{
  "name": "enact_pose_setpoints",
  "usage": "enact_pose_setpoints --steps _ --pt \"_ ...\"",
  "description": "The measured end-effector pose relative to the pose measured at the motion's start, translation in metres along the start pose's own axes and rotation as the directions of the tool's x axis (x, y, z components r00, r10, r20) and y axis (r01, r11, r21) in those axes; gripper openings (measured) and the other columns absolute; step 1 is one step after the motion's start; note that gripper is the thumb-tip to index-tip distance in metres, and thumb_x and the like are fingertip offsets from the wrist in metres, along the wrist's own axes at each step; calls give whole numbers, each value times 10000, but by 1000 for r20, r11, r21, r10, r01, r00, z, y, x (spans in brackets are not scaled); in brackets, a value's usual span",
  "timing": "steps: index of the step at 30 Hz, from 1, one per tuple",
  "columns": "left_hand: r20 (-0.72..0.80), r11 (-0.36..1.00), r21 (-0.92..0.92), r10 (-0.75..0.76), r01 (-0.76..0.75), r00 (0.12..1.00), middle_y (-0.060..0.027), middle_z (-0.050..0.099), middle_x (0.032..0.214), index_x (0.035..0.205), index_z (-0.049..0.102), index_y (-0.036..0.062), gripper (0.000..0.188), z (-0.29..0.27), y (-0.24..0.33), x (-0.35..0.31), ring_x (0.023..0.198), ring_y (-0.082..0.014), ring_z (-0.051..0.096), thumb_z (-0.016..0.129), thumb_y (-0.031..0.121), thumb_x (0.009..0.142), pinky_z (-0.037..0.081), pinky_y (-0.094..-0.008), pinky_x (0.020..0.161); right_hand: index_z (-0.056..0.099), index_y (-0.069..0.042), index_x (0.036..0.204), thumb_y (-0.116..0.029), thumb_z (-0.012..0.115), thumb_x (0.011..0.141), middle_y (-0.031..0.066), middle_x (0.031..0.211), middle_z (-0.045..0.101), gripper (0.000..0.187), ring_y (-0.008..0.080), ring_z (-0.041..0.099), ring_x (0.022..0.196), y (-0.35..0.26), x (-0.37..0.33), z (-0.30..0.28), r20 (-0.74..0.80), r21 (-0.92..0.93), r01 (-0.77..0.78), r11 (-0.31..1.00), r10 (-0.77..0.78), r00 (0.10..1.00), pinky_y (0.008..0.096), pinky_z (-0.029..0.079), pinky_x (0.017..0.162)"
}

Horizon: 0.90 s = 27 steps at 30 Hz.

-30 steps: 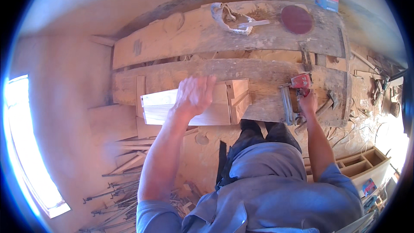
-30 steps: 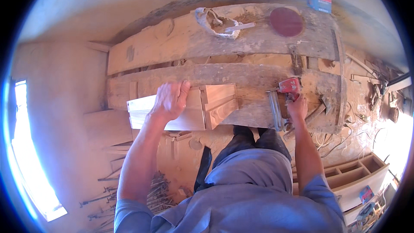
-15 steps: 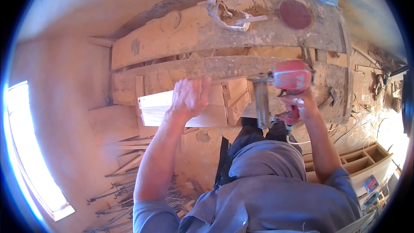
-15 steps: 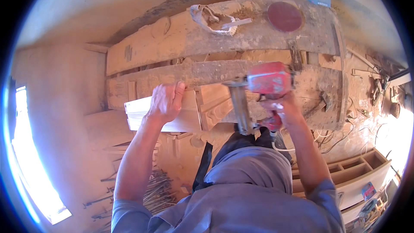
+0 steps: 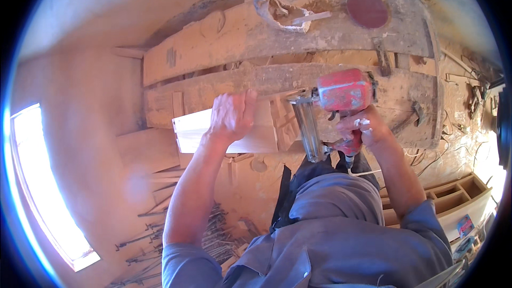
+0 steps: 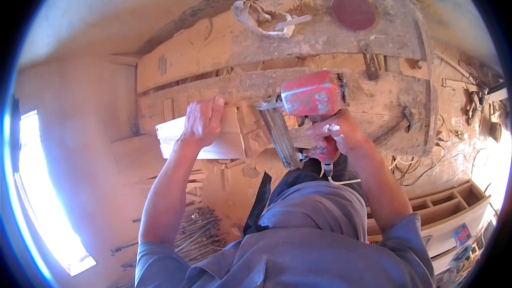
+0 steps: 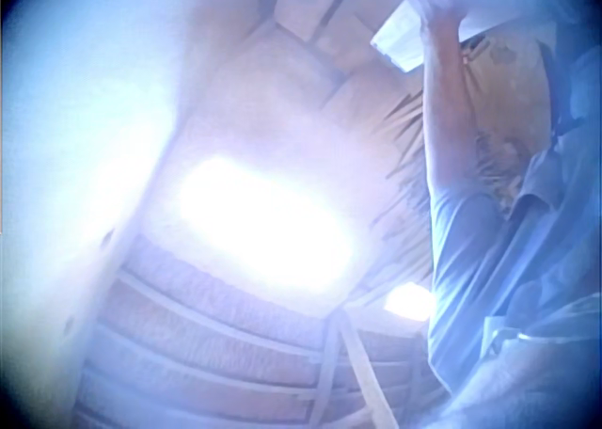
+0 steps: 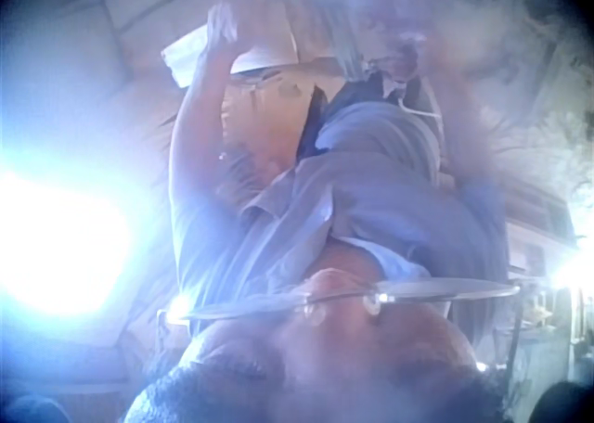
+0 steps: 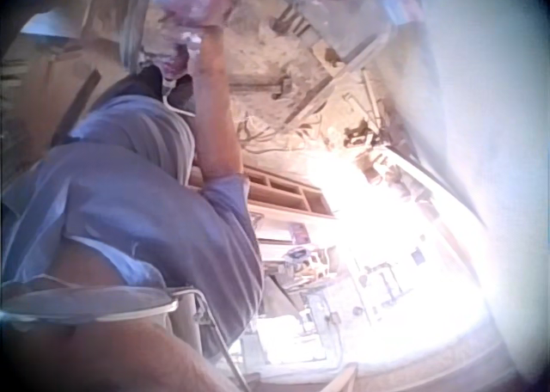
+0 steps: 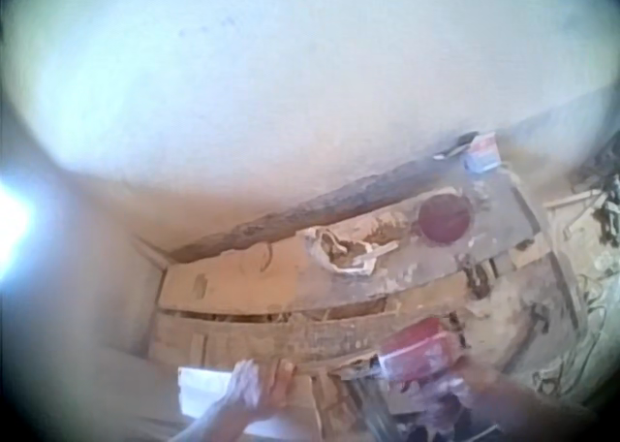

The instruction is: The person assembles a wooden drawer by hand and with a nail gun, hammering joints together, applying glue, and securing a decorative front panel.

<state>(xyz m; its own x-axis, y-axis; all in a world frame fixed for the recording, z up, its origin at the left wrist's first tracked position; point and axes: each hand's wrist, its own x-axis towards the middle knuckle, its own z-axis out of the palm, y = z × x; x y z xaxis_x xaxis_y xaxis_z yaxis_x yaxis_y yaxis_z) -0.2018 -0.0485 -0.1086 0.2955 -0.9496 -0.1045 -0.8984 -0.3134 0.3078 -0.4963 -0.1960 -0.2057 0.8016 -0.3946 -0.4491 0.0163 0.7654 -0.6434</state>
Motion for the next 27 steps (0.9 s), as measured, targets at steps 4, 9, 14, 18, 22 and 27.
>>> enact_pose_setpoints --steps 4,9,14,18,22,27 --pt "19 1000 -15 -22 22 1000 -243 615 662 739 596 17 404 3 -3 4 648 -481 591 474 268 1031 439 -564 606 638 19 891 38 756 739 49 698 583 194 152 546 516 -7 -3 6 -3 -6 -37 999 37 999 301 410 499" --pt "12 996 -63 -60 61 998 -240 600 640 742 593 15 405 -2 4 1 627 -480 581 478 275 1031 427 -560 588 641 27 937 51 730 729 52 657 560 227 161 547 502 2 3 2 41 -2 -79 997 79 996 300 413 496" --pt "-25 999 -34 -38 37 999 -231 594 622 745 597 28 397 2 2 -1 615 -463 590 473 268 1035 433 -546 576 649 70 1154 50 689 711 56 648 543 446 157 497 484 -2 1 14 43 34 -47 998 45 998 310 423 500" --pt "-53 999 -38 -22 20 998 -189 533 592 702 536 39 422 2 3 -2 574 -425 545 436 258 1048 409 -487 558 646 67 1149 28 700 715 62 669 558 439 157 505 489 -6 -1 17 73 57 -49 997 45 996 305 434 506" --pt "-47 999 -44 -19 17 999 -190 531 593 704 538 38 428 2 3 -1 581 -430 547 435 266 1051 411 -490 562 645 64 1151 14 701 720 69 722 583 438 156 511 496 -2 -1 18 68 63 -7 998 3 998 309 443 511" --pt "-59 1000 -19 -15 14 998 -199 540 602 706 547 31 447 3 4 -2 597 -441 558 438 288 1056 417 -497 573 650 61 1155 26 698 722 65 759 584 437 151 510 502 -5 -6 20 54 67 -43 997 40 998 303 432 501"
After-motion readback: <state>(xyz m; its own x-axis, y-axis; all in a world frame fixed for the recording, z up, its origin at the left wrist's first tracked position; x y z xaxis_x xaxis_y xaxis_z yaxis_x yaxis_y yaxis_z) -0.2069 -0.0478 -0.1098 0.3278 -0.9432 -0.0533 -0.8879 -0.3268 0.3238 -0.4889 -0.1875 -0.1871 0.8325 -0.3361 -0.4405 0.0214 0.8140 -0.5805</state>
